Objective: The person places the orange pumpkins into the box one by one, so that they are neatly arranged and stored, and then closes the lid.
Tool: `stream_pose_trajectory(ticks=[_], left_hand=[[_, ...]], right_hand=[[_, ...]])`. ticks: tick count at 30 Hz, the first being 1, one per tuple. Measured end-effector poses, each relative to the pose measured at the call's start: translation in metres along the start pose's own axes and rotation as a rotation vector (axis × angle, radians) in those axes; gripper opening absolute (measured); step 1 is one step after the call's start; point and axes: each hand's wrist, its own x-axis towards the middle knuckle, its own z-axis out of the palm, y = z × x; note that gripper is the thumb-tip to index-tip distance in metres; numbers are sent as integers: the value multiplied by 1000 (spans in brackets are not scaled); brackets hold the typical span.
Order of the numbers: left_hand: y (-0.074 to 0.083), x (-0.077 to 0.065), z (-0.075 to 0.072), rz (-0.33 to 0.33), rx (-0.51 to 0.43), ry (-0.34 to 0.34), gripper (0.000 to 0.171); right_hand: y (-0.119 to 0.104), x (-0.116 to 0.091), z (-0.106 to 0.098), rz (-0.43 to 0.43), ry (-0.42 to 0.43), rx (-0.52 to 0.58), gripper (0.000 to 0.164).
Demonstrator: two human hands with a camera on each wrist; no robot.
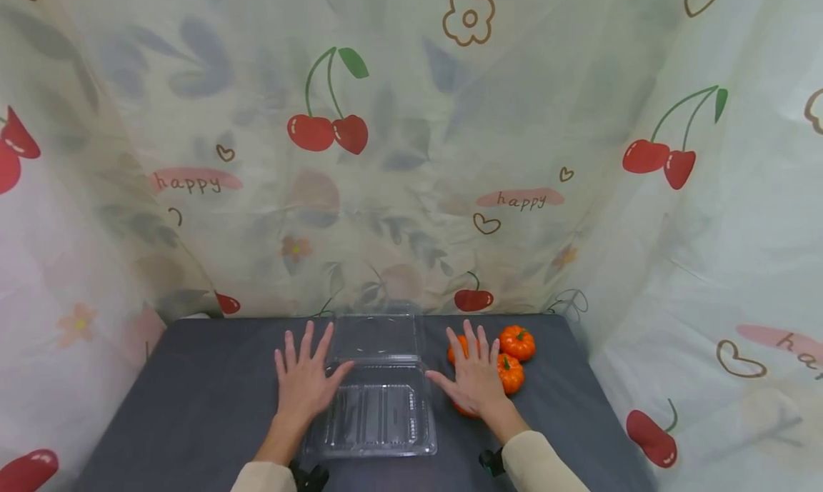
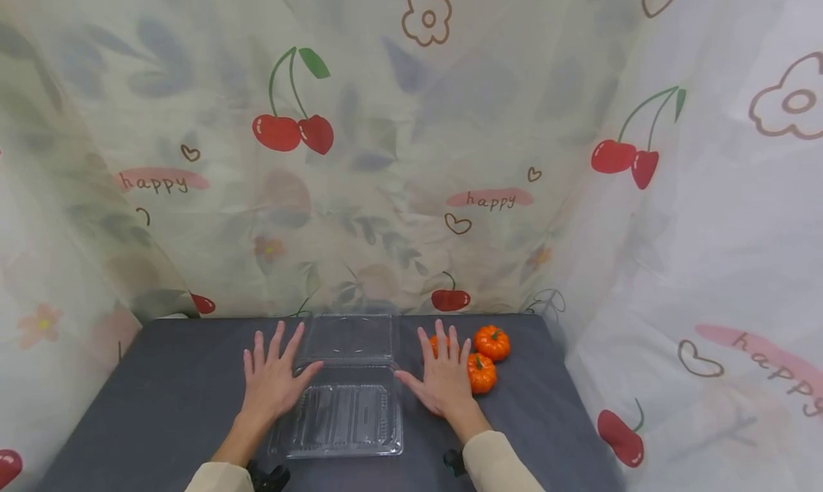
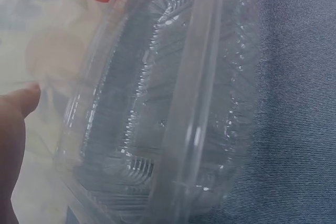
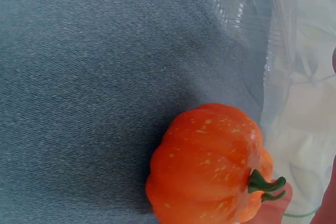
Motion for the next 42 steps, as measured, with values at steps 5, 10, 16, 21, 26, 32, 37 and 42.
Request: stream_pose_trajectory(ticks=[5, 10, 16, 21, 26, 32, 37, 42], left_hand=[[-5, -2, 2, -14, -44, -16, 85], [-9, -8, 2, 23, -102, 12, 77], [-15, -12, 6, 36, -165, 43, 72], [-20, -14, 7, 35, -236, 53, 67], [-25, -17, 10, 11, -332, 49, 59], [-32, -19, 14, -84, -433, 21, 57], [-36, -20, 14, -158, -579, 6, 54], [-38, -21, 13, -209, -620, -40, 52]], right_hand=[[5, -4, 1, 1, -10, 37, 100], [11, -9, 2, -8, 7, 96, 97], [17, -15, 0, -16, 37, 151, 96], [19, -19, -1, -8, 81, 157, 95], [21, -27, 6, -33, 157, 172, 90], [25, -37, 18, -63, 234, 205, 85], [29, -39, 25, -65, 251, 229, 79], [31, -40, 25, -65, 268, 242, 70]])
